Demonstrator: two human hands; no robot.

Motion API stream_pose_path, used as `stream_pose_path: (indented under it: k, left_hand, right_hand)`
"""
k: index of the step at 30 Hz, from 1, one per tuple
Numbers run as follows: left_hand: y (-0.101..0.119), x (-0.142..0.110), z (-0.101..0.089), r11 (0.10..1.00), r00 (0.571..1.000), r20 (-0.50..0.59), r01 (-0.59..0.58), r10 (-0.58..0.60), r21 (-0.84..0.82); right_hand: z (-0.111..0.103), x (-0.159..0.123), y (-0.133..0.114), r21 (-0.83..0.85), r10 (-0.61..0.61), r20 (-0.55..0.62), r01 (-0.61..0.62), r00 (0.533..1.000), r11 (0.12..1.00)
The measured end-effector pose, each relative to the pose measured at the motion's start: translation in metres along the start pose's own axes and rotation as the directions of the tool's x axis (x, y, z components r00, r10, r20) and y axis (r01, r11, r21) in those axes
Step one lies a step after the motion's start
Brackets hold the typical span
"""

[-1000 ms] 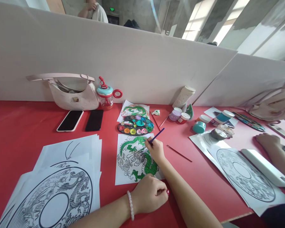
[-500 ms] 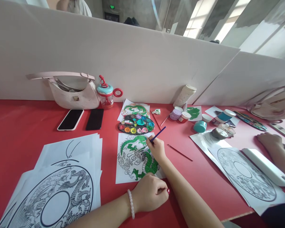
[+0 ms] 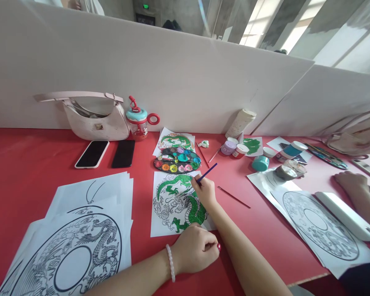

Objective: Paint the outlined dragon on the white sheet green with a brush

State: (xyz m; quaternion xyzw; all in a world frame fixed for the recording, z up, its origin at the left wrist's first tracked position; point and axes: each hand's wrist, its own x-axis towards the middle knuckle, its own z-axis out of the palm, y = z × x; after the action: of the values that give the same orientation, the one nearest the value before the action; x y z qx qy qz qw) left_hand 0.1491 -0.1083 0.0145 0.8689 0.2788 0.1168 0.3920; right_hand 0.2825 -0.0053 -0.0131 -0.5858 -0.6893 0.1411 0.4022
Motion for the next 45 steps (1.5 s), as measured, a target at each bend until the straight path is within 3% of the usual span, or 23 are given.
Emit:
stream_pose_path:
  k: [29,45]
  left_hand:
    - [0.007,0.001,-0.008,0.997,0.995,0.097,0.011,-0.018,0.074]
    - [0.004,-0.001,-0.006,0.997,0.997,0.077,-0.012,0.005,0.080]
  right_hand:
    - [0.002,-0.001,0.004,0.021,-0.032,-0.011,0.032,0.999,0.999]
    - [-0.001,-0.001,0.001,0.010,-0.019,-0.028,0.019,0.999,1.000]
